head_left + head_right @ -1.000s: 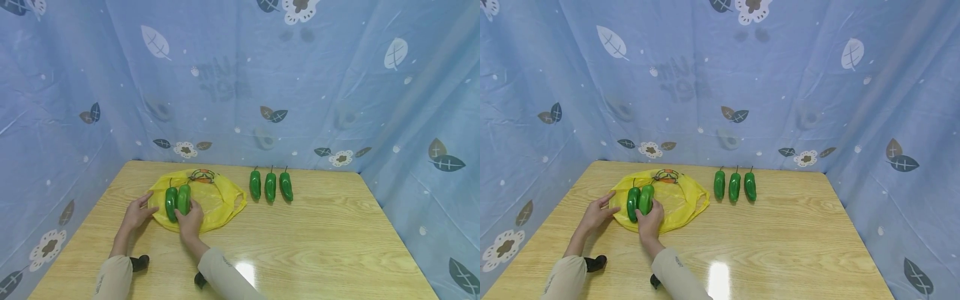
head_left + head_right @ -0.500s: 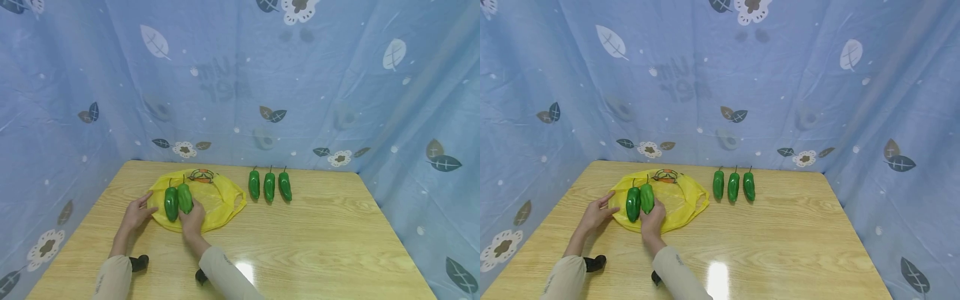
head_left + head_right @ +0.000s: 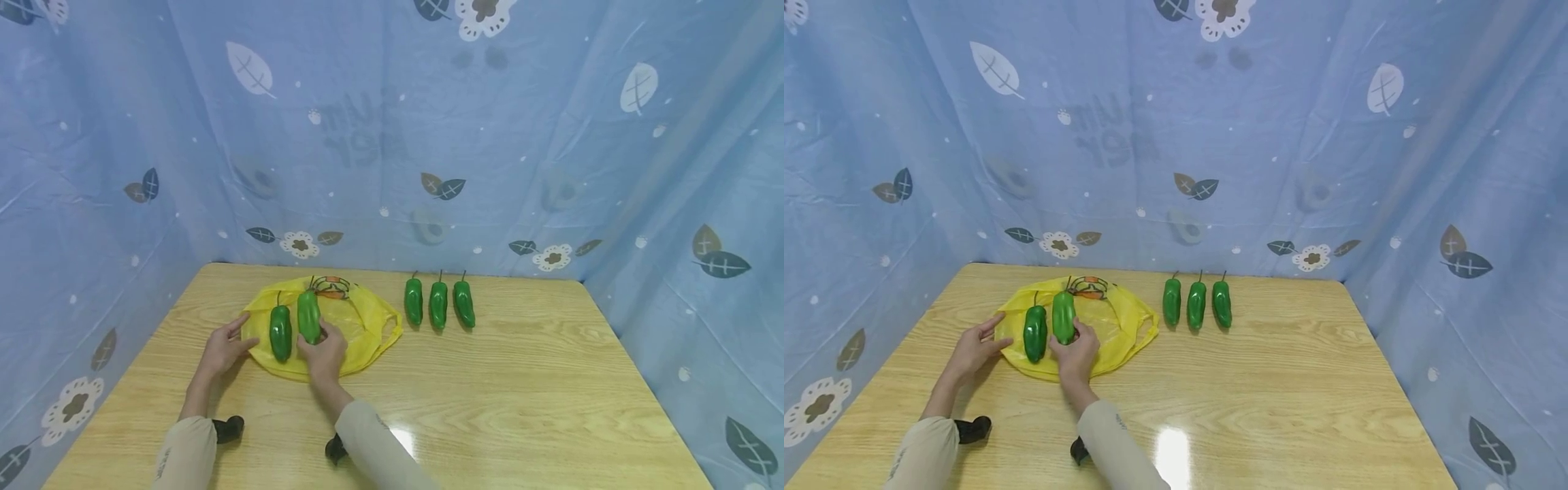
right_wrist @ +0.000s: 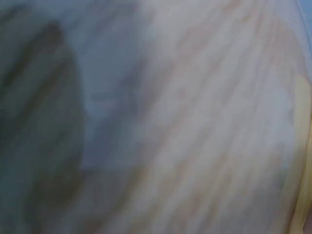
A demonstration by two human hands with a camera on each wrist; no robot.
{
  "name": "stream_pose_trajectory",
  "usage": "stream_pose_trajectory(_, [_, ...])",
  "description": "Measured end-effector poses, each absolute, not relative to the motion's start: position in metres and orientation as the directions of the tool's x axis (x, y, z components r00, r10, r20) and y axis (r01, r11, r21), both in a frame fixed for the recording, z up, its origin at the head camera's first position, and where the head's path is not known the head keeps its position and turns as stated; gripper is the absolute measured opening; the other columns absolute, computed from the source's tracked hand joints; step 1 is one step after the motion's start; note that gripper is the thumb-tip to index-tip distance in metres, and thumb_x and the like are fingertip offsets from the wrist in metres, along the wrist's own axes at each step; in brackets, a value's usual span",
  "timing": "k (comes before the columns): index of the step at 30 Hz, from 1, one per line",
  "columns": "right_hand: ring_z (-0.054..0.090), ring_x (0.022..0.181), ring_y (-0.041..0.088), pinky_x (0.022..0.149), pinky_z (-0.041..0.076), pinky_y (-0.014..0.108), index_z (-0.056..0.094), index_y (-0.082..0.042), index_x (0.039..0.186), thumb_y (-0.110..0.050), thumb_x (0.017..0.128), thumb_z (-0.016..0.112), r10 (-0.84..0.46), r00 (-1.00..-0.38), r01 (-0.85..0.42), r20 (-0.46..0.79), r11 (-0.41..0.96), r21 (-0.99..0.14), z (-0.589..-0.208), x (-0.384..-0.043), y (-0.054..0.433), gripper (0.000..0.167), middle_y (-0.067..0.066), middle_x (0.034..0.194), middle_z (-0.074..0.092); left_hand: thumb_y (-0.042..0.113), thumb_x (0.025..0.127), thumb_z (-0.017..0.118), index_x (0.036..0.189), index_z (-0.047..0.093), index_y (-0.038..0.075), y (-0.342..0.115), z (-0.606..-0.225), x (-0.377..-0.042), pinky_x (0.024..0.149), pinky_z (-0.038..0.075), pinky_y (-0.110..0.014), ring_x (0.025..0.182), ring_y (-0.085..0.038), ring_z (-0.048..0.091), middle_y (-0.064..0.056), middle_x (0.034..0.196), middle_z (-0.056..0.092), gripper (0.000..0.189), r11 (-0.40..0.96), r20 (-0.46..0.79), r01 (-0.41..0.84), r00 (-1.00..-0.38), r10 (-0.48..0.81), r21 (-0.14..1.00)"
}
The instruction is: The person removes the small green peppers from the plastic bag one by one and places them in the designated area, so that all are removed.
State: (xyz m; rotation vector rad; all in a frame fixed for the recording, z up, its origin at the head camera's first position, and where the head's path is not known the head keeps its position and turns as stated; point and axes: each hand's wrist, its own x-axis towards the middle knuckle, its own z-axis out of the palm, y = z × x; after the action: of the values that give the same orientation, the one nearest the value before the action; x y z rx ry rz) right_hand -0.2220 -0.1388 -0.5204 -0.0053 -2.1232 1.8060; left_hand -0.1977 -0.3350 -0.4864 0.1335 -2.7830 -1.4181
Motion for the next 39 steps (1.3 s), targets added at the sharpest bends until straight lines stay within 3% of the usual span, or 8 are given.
stream_pose_trajectory(8, [0.066, 0.078, 0.016, 0.067, 0.054, 0.018, 0.07, 0.003, 0.11, -0.003, 0.064, 0.086, 0.317, -0.893, -0.28, 0.32, 0.167, -0.945, -0.516, -0.226, -0.127, 0.049, 0.008, 0.09, 0.067, 0.015, 0.093, 0.064, 0.148, 0.028, -0.002, -0.334, -0.485, -0.198, 0.1, 0.04, -0.054, 0.132, -0.053, 0.028, -0.033, 0.149, 0.022, 0.068, 0.588, -0.027, -0.069, -0.996, -0.08, 0.806])
stream_pose_trajectory(15, [0.065, 0.076, 0.016, 0.067, 0.055, 0.02, 0.07, 0.002, 0.11, -0.007, 0.066, 0.085, 0.326, -0.866, -0.338, 0.379, 0.176, -0.924, -0.512, -0.232, -0.103, 0.047, 0.009, 0.091, 0.068, 0.016, 0.093, 0.064, 0.149, 0.027, -0.002, -0.332, -0.485, -0.198, 0.104, 0.033, -0.058, 0.132, -0.053, 0.027, -0.034, 0.149, 0.021, 0.069, 0.589, -0.034, -0.076, -0.996, -0.082, 0.804])
stream_pose_trajectory(22, [0.065, 0.078, 0.018, 0.068, 0.056, 0.023, 0.069, 0.004, 0.11, -0.007, 0.068, 0.084, 0.324, -0.851, -0.375, 0.414, 0.176, -0.91, -0.499, -0.237, -0.073, 0.045, 0.011, 0.091, 0.067, 0.017, 0.092, 0.065, 0.148, 0.029, -0.001, -0.333, -0.486, -0.2, 0.102, 0.034, -0.059, 0.131, -0.053, 0.029, -0.032, 0.149, 0.023, 0.068, 0.593, -0.015, -0.065, -0.996, -0.089, 0.803])
stream_pose_trajectory(39, [0.063, 0.08, 0.02, 0.07, 0.056, 0.028, 0.066, 0.002, 0.111, -0.009, 0.072, 0.083, 0.286, -0.873, -0.366, 0.394, 0.149, -0.919, -0.491, -0.235, -0.031, 0.044, 0.012, 0.093, 0.067, 0.018, 0.093, 0.064, 0.149, 0.026, -0.002, -0.331, -0.483, -0.198, 0.105, 0.029, -0.061, 0.132, -0.054, 0.027, -0.034, 0.149, 0.02, 0.07, 0.605, -0.039, -0.071, -0.997, -0.067, 0.793])
